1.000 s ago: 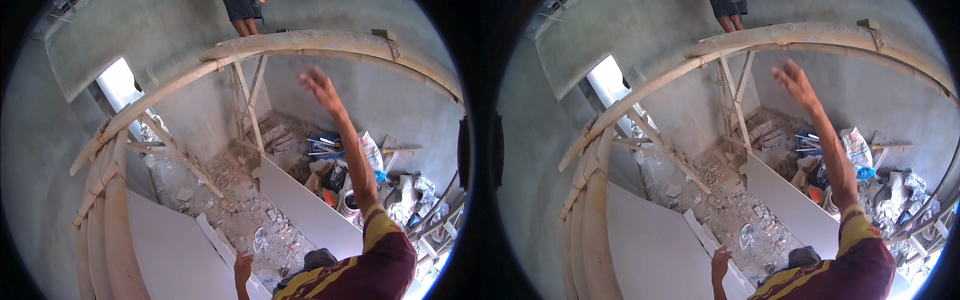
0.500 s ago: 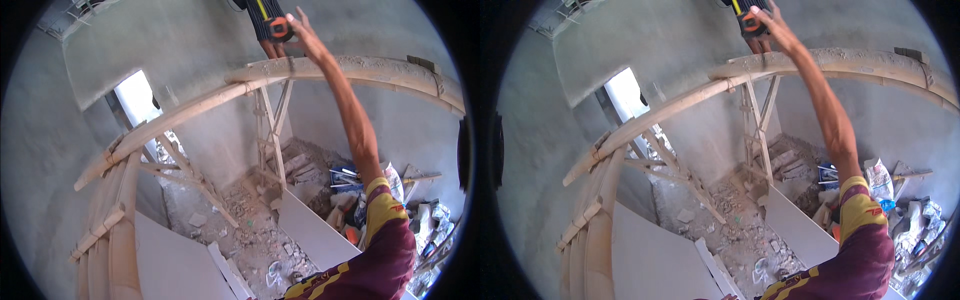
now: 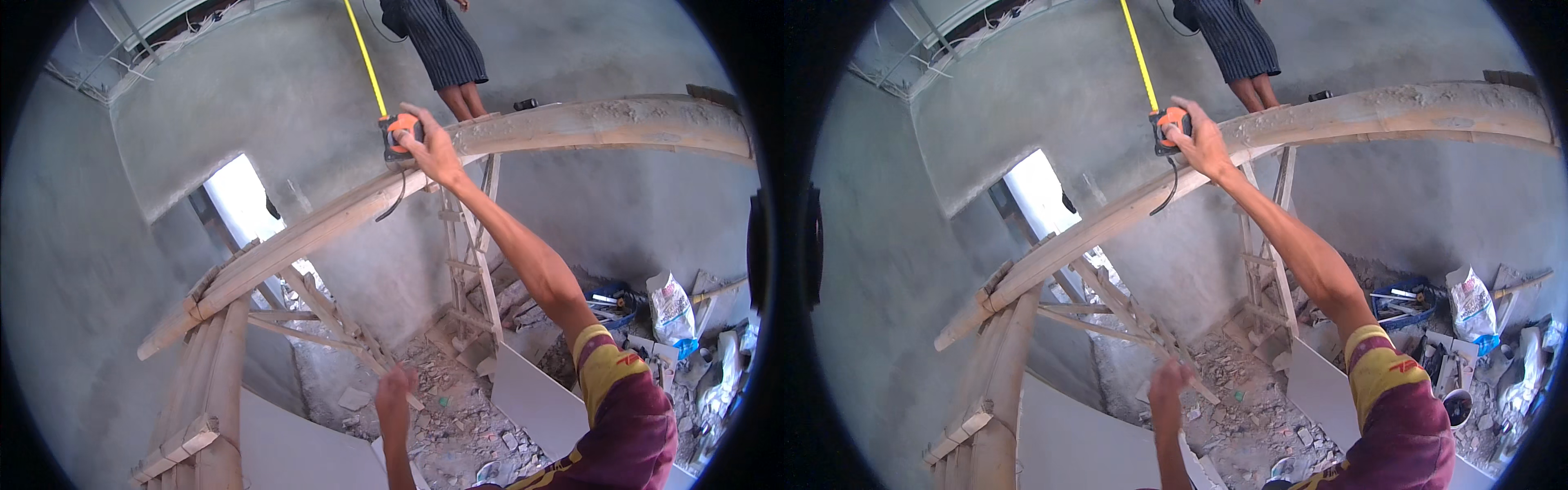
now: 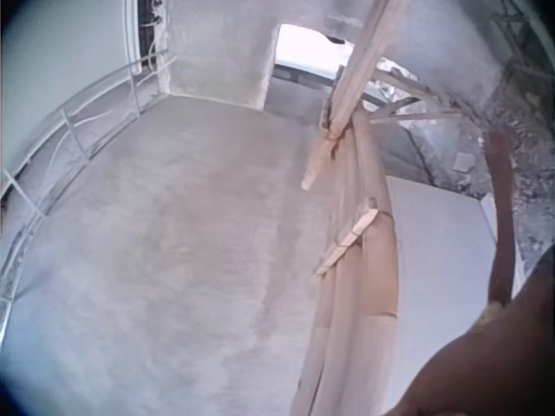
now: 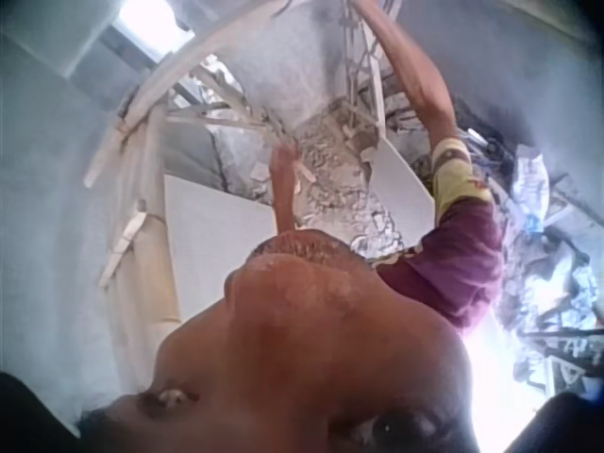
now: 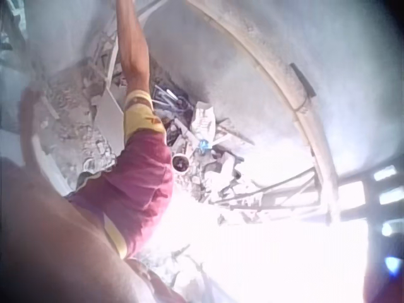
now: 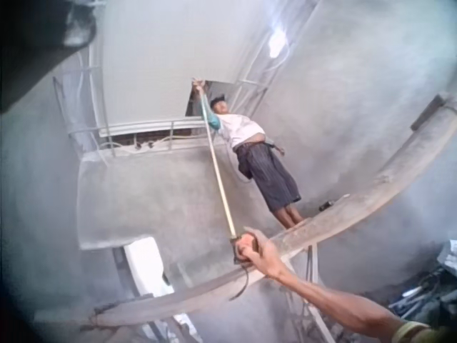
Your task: The person measures a drywall sheet using a tape measure and then makes cuts along the sheet with a utility knife.
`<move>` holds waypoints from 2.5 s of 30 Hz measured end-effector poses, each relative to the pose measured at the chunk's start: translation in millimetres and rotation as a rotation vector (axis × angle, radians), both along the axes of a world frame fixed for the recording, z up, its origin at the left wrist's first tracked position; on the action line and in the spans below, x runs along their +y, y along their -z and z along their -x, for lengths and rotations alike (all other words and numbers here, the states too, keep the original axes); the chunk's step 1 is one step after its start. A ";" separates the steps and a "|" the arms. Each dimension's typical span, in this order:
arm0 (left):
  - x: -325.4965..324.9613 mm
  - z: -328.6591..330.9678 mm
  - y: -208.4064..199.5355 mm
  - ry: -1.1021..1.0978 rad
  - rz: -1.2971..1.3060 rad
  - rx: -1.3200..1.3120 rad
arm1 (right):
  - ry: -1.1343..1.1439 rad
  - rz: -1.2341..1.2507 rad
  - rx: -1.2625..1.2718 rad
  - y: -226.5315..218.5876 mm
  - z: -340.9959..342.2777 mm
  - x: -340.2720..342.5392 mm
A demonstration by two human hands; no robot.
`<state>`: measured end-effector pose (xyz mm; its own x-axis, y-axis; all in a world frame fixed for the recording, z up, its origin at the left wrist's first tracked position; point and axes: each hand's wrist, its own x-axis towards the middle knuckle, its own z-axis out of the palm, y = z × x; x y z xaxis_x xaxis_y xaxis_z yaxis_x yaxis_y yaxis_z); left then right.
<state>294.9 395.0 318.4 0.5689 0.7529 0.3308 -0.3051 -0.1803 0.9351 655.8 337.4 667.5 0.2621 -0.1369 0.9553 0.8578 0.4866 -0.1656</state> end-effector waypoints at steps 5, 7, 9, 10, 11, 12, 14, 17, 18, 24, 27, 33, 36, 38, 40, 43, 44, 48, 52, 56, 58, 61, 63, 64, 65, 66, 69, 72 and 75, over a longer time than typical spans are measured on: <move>20.1 -99.6 -227.1 0.090 -0.513 -0.262 | 0.210 0.059 0.066 22.6 67.5 -36.1; 32.0 -163.0 -297.9 0.162 -0.561 -0.328 | 0.314 0.032 0.045 34.3 75.5 -44.8; 19.7 -177.8 -345.2 0.215 -0.592 -0.263 | 0.309 0.055 0.065 39.6 103.4 -52.0; -3.9 -179.5 -353.1 0.280 -0.592 -0.194 | 0.325 0.078 0.091 52.1 106.7 -55.6; -20.8 -183.1 -355.4 0.349 -0.591 -0.124 | 0.390 0.091 0.085 64.5 110.3 -58.5; -15.4 -194.3 -348.6 0.327 -0.650 -0.185 | 0.438 0.096 0.082 74.6 121.4 -58.2; -21.8 -204.6 -313.5 0.491 -0.497 -0.176 | 0.557 0.148 0.119 109.3 129.4 -64.1; -5.3 -214.6 -235.3 0.580 -0.461 -0.209 | 0.542 0.313 0.232 175.0 143.1 -69.1; -7.9 -206.7 -209.4 0.547 -0.461 -0.177 | 0.542 0.354 0.224 197.7 149.5 -76.8; -5.9 -117.1 -44.4 0.488 -0.346 0.005 | 0.056 0.937 0.316 243.1 180.5 -159.0; -13.6 -60.9 43.2 0.592 -0.185 0.081 | 0.117 0.764 0.315 247.5 179.5 -152.4; 7.5 63.1 164.4 0.720 -0.041 0.557 | -0.169 0.427 0.537 259.0 169.1 -125.4; 28.4 125.0 196.2 0.719 0.003 0.653 | -0.079 0.468 0.663 277.6 182.0 -103.5; 50.0 159.7 212.3 0.711 -0.043 0.636 | -0.182 0.505 0.707 288.9 184.8 -101.2; 63.9 185.6 231.4 0.698 -0.120 0.597 | -0.341 0.524 0.696 296.1 192.0 -96.2; 80.0 211.5 234.4 0.710 -0.143 0.599 | -0.418 0.432 0.659 305.8 219.8 -72.3; 84.4 218.4 233.7 0.714 -0.183 0.591 | -0.486 0.391 0.637 308.8 225.4 -71.3; 93.6 240.1 223.3 0.790 -0.079 0.782 | -0.681 0.305 0.502 328.5 241.6 -80.3; 110.0 252.3 195.7 0.975 0.235 1.110 | -0.393 0.322 0.775 371.0 262.5 -109.9; 152.3 275.5 165.8 1.287 0.476 1.439 | -0.220 0.426 1.075 421.7 297.3 -126.3; 169.1 284.1 153.8 1.316 0.533 1.382 | -0.148 0.588 1.125 439.8 313.9 -128.5; 175.5 290.6 151.9 1.299 0.647 1.390 | -0.237 0.564 1.374 478.7 333.3 -115.4; 172.6 292.9 163.5 1.318 0.642 1.331 | -0.217 0.610 1.523 502.4 339.2 -95.0; 169.6 281.4 169.9 1.344 0.637 1.289 | -0.205 0.658 1.543 516.8 337.7 -91.8; 169.0 267.6 172.2 1.382 0.661 1.307 | -0.201 0.702 1.559 534.1 338.2 -88.2; 161.5 256.4 183.4 1.345 0.716 1.240 | -0.198 0.753 1.569 553.8 337.4 -83.3; 145.1 237.3 187.5 1.198 0.825 1.122 | -0.359 0.882 1.652 582.3 343.7 -43.9; 119.6 192.8 207.1 1.145 0.756 1.094 | -0.331 0.916 1.665 605.4 346.2 -28.1; 98.8 167.9 233.6 1.151 0.630 1.096 | -0.368 0.850 1.739 626.4 343.5 -24.8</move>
